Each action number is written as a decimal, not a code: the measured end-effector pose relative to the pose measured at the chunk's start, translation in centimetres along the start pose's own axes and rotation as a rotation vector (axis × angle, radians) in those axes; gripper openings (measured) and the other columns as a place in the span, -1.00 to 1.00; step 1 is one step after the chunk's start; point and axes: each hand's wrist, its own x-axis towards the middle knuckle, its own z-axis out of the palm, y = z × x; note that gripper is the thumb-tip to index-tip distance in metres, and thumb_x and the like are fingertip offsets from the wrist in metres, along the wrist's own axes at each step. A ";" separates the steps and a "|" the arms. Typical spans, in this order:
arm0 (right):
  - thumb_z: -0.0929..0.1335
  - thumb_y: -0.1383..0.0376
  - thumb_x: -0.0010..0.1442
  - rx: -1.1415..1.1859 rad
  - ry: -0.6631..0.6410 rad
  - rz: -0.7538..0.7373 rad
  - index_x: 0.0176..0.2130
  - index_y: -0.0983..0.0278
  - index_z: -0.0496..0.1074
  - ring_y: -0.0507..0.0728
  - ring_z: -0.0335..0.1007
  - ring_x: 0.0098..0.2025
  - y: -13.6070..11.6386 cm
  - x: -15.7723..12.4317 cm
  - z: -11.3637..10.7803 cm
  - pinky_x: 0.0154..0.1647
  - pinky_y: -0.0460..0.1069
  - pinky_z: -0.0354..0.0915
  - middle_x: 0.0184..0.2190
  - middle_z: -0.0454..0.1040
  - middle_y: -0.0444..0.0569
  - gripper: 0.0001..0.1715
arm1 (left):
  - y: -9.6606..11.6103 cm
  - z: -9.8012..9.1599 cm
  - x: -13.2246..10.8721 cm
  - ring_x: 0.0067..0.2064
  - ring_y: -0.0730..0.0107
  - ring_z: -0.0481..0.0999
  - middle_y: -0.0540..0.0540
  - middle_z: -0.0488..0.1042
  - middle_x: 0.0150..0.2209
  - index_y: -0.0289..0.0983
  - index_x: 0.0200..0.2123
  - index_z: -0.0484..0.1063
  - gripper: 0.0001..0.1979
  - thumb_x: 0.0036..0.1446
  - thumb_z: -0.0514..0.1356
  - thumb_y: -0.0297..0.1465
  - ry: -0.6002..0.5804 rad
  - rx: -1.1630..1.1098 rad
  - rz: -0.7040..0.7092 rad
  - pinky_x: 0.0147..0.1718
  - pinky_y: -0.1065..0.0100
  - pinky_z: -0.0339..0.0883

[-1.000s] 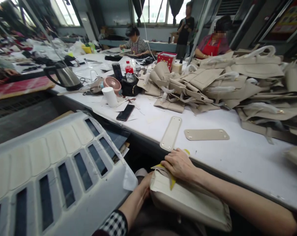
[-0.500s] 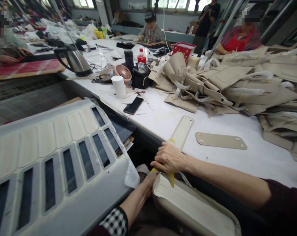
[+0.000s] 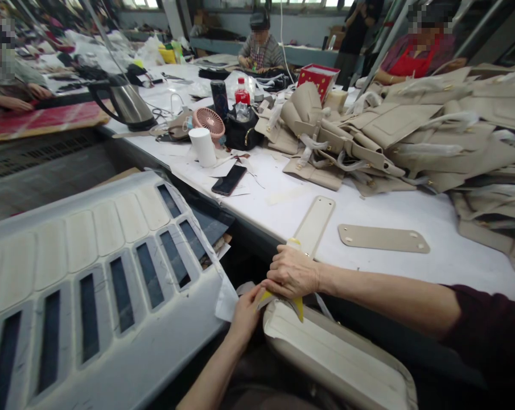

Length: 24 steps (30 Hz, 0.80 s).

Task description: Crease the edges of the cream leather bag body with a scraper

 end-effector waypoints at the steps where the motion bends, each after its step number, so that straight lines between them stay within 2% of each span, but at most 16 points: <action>1: 0.14 0.12 0.39 -0.002 -0.002 -0.004 -0.54 0.28 0.36 0.05 0.28 -0.52 0.0 0.0 0.0 -0.34 0.08 -0.12 -0.58 0.50 -0.05 -0.44 | 0.5 -0.5 -0.8 0.00 0.10 0.48 -0.14 0.57 -0.10 -0.31 -0.07 0.53 -0.54 0.21 0.12 -0.07 0.005 -0.034 0.015 0.03 0.19 0.32; 4: 0.13 0.12 0.40 -0.005 -0.007 -0.010 -0.54 0.27 0.36 0.05 0.28 -0.52 0.0 0.1 -0.2 -0.35 0.08 -0.13 -0.58 0.50 -0.06 -0.43 | 2.5 -1.5 -2.8 0.09 0.14 0.41 -0.09 0.51 0.04 -0.25 0.08 0.46 -0.51 0.18 0.18 -0.10 -0.035 -0.057 0.065 0.08 0.29 0.24; 7: 0.13 0.12 0.40 -0.013 -0.010 -0.006 -0.54 0.27 0.36 0.05 0.28 -0.52 -0.1 0.0 -0.3 -0.36 0.08 -0.14 -0.58 0.50 -0.06 -0.42 | 4.2 -1.5 -3.8 -0.18 0.23 0.47 -0.01 0.56 -0.22 -0.26 -0.08 0.55 -0.61 0.12 0.26 -0.13 -0.125 0.210 0.112 -0.21 0.39 0.29; 10: 0.13 0.13 0.40 -0.015 -0.013 -0.002 -0.54 0.28 0.38 0.06 0.29 -0.51 -0.1 -0.2 -0.4 -0.36 0.08 -0.14 -0.58 0.51 -0.04 -0.43 | 5.3 -1.1 -3.7 -0.42 0.40 0.33 0.06 0.40 -0.49 -0.28 -0.35 0.54 -0.70 0.17 0.20 -0.15 -0.131 0.457 0.163 -0.44 0.42 0.13; 13: 0.13 0.14 0.39 0.007 -0.027 -0.002 -0.53 0.28 0.39 0.06 0.30 -0.51 -0.3 -0.5 -0.2 -0.35 0.08 -0.14 -0.57 0.51 -0.04 -0.44 | 5.5 -0.8 -3.5 -0.46 0.43 0.30 0.06 0.34 -0.54 -0.27 -0.44 0.46 -0.69 0.22 0.15 -0.18 -0.128 0.563 0.222 -0.44 0.39 0.08; 17: 0.11 0.16 0.41 0.022 -0.027 0.051 -0.52 0.27 0.39 0.06 0.29 -0.52 -0.9 -1.2 0.2 -0.35 0.08 -0.15 -0.56 0.51 -0.05 -0.43 | 5.5 -0.5 -3.7 -0.41 0.37 0.38 -0.01 0.42 -0.47 -0.25 -0.46 0.39 -0.68 0.29 0.08 -0.20 -0.137 0.668 0.308 -0.38 0.36 0.09; 21: 0.08 0.15 0.42 0.013 -0.031 0.185 -0.52 0.27 0.40 0.06 0.28 -0.53 -2.4 -2.3 0.4 -0.37 0.08 -0.18 -0.57 0.50 -0.05 -0.39 | 5.6 -0.6 -3.9 -0.36 0.33 0.40 -0.04 0.45 -0.41 -0.23 -0.42 0.40 -0.69 0.30 0.06 -0.20 -0.169 0.642 0.343 -0.33 0.34 0.10; 24: 0.07 0.14 0.43 0.015 -0.037 0.283 -0.51 0.27 0.41 0.06 0.28 -0.52 -3.6 -2.9 0.3 -0.38 0.08 -0.19 -0.56 0.50 -0.05 -0.37 | 5.2 -0.6 -3.4 -0.35 0.33 0.38 -0.05 0.44 -0.42 -0.27 -0.41 0.45 -0.58 0.30 0.03 -0.10 -0.252 0.389 0.217 -0.36 0.35 0.12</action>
